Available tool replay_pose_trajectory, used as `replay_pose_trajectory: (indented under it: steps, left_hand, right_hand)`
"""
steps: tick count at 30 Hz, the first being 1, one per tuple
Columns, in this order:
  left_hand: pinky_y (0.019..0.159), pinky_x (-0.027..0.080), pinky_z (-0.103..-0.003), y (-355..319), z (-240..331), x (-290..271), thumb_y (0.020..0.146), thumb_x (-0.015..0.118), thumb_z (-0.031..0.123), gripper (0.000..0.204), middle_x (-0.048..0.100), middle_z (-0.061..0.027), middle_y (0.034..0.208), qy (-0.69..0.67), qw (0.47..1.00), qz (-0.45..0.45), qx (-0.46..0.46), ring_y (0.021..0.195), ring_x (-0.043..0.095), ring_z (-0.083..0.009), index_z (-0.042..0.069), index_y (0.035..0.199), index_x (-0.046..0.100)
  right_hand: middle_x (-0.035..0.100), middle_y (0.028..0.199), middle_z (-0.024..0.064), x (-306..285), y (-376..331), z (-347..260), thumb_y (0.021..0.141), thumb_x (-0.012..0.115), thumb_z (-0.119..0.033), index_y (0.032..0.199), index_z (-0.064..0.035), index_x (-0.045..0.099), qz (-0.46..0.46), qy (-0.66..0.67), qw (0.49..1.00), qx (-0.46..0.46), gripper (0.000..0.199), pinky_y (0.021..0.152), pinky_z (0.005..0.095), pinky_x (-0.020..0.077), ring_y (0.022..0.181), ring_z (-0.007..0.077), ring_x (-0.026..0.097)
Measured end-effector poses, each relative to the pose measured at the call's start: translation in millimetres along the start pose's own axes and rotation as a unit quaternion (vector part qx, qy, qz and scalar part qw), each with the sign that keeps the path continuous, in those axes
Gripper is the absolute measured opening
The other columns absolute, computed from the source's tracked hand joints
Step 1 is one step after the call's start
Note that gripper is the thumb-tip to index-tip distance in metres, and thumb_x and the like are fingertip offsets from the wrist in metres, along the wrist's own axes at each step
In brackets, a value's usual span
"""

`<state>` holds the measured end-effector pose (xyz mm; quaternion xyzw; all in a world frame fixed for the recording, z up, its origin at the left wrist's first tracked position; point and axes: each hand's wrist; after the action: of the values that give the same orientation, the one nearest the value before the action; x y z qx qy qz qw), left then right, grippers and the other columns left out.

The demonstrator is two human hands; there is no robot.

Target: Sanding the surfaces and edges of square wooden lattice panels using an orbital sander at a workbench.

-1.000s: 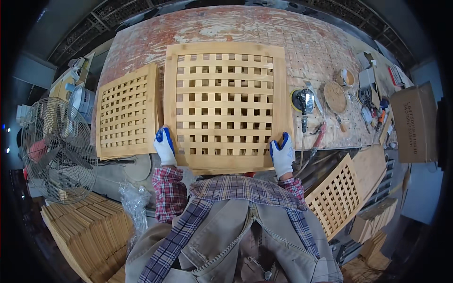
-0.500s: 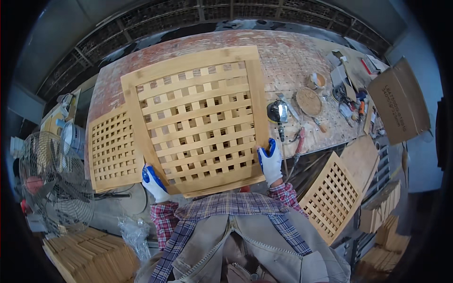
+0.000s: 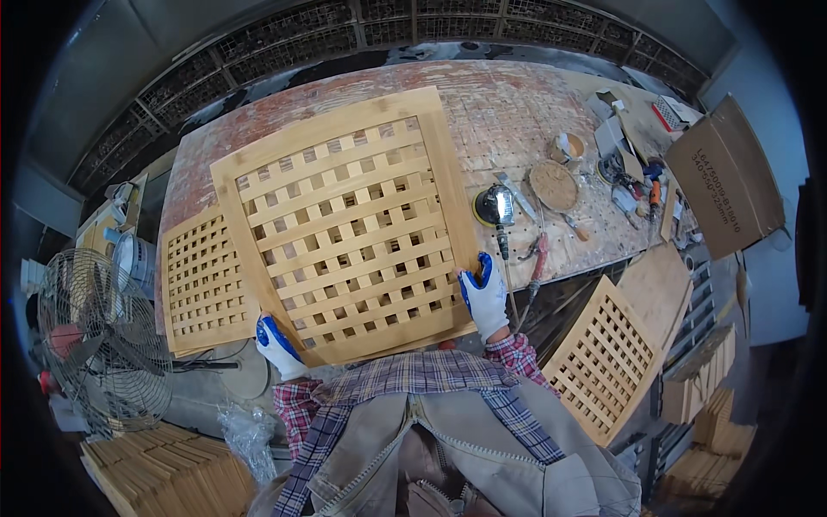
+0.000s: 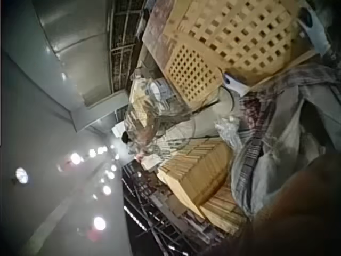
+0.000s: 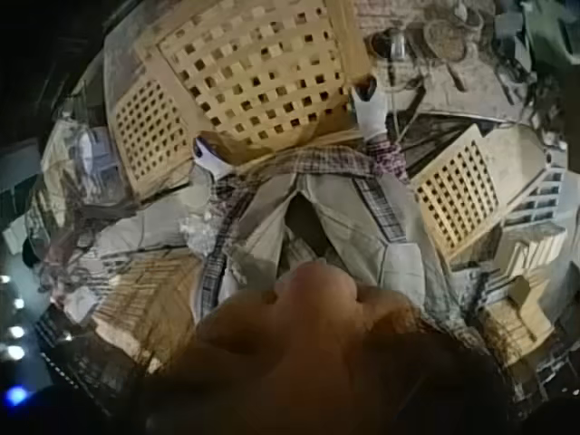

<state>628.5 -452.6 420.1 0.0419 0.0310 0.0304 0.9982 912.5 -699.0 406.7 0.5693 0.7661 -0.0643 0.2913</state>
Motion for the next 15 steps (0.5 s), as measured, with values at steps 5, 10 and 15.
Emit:
replay_pose_trajectory:
  steps: [5, 10, 15]
  left_hand:
    - [0.052, 0.025, -0.022, -0.2, -13.8, -6.7, 0.097, 0.054, 0.026, 0.030, 0.036, 0.0093, 0.065, 0.023, 1.000, 0.000, 0.015, 0.059, 0.031, -0.0032, 0.011, 0.071, 0.053]
    - [0.054, 0.029, -0.024, 1.0, -29.1, -15.6, 0.096, 0.056, 0.023, 0.027, 0.042, 0.0069, 0.066, 0.014, 1.000, 0.000, 0.020, 0.061, 0.035, -0.0047, 0.006, 0.074, 0.057]
    - [0.055, 0.031, -0.024, -9.5, -12.5, -11.2, 0.095, 0.057, 0.023, 0.029, 0.044, 0.0057, 0.067, -0.017, 1.000, -0.009, -0.009, 0.062, 0.037, -0.0056, 0.004, 0.073, 0.056]
  right_hand:
    - [0.061, 0.097, 0.0113, -3.6, 2.5, -3.5, 0.082, 0.074, -0.021, 0.122, 0.0058, 0.050, -0.026, 0.039, 0.998, 0.031, 0.053, 0.069, 0.0282, 0.0498, 0.078, 0.0136, 0.057]
    - [0.060, 0.100, 0.0128, -5.4, 2.7, -2.3, 0.083, 0.074, -0.022, 0.121, 0.0057, 0.050, -0.043, 0.041, 0.997, 0.041, 0.053, 0.071, 0.0290, 0.0502, 0.081, 0.0151, 0.058]
    - [0.061, 0.105, 0.0155, -16.1, 3.5, -19.2, 0.083, 0.073, -0.022, 0.121, 0.0060, 0.050, -0.058, 0.043, 0.996, 0.051, 0.053, 0.077, 0.0303, 0.0502, 0.090, 0.0184, 0.060]
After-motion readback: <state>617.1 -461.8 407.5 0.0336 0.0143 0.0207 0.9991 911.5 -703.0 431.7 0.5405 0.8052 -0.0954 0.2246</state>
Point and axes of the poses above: each hand's wrist, its own y-axis towards the middle knuckle, its own x-axis out of the palm, z = x × y
